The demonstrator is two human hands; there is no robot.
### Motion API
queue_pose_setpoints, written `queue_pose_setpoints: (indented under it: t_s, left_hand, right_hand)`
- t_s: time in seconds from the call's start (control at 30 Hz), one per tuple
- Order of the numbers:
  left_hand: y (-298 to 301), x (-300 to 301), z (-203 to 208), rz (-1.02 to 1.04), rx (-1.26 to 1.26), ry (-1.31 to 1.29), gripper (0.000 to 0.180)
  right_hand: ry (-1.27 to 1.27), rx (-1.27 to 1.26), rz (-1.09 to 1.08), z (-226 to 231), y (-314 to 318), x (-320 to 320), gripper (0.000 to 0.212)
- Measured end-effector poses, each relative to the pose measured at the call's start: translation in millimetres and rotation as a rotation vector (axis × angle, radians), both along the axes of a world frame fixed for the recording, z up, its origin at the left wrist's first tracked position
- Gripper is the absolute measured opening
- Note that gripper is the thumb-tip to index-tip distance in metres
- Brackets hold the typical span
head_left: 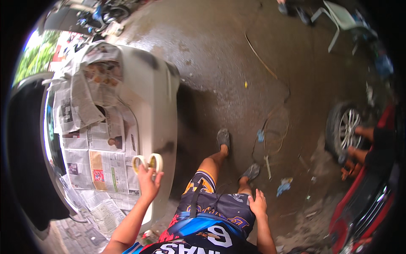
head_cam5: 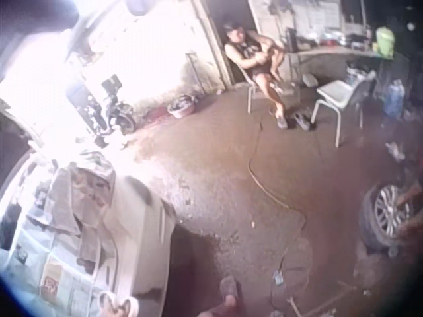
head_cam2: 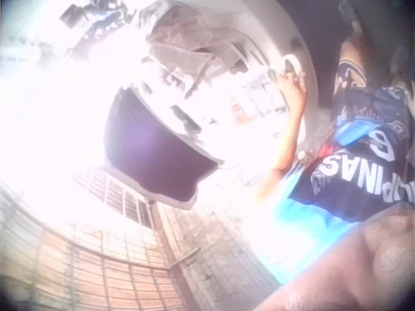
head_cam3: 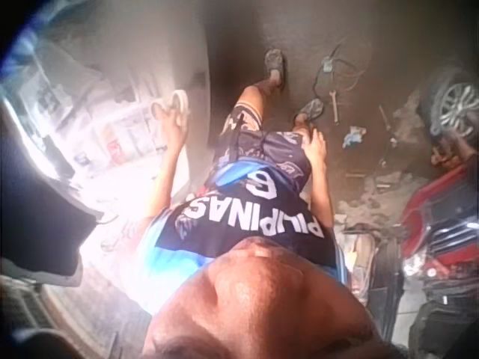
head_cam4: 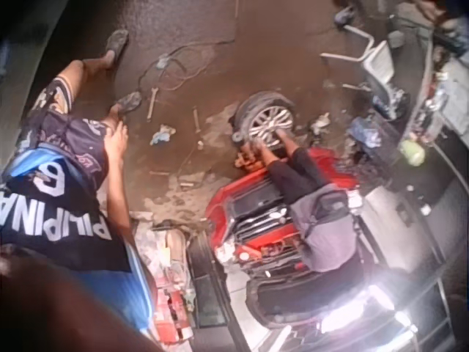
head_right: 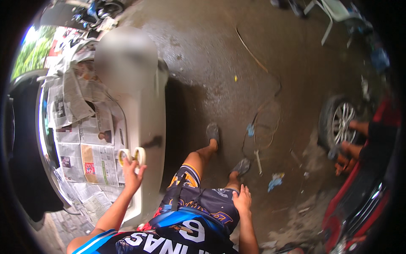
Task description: The person tapes sheets of newspaper onto the side and rear of a white car using masking tape. They smooth each sheet, tear tape from a roll, and secure the edges around the wheel arch and door area.
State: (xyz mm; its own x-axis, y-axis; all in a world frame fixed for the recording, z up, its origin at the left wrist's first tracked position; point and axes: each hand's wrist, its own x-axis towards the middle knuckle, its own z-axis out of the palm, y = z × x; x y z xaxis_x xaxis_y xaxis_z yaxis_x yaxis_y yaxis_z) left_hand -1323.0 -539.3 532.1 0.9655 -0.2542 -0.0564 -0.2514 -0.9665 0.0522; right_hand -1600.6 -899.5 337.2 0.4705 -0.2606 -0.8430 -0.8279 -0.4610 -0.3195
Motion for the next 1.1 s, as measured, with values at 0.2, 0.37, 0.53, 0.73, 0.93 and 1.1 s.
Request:
queue_pose_setpoints:
  t_s: [0.2,0.37,0.53,0.73,0.93,1.1]
  left_hand:
    - [6,171,76,0.302,-0.357,-0.442,0.028]
    - [11,307,138,0.313,-0.319,-0.739,0.030]
    - [42,404,203,0.419,-0.179,-0.973,0.030]
    - [87,502,228,0.750,0.011,-0.986,0.033]
    - [66,553,207,1.001,0.096,-0.591,0.031]
    - [46,564,205,1.112,0.037,-0.461,0.040]
  right_hand:
    - [-0.191,-0.051,-0.116,5,-104,177,0.048]
    - [-0.232,-0.130,-0.095,13,-141,347,0.041]
    - [-0.345,0.003,-0.134,-18,-174,467,0.036]
    - [-0.198,0.075,-0.018,-69,-242,586,0.024]
    - [-0.058,0.148,0.186,-91,-328,770,0.028]
    - [-0.017,0.117,0.226,-104,-389,966,0.032]
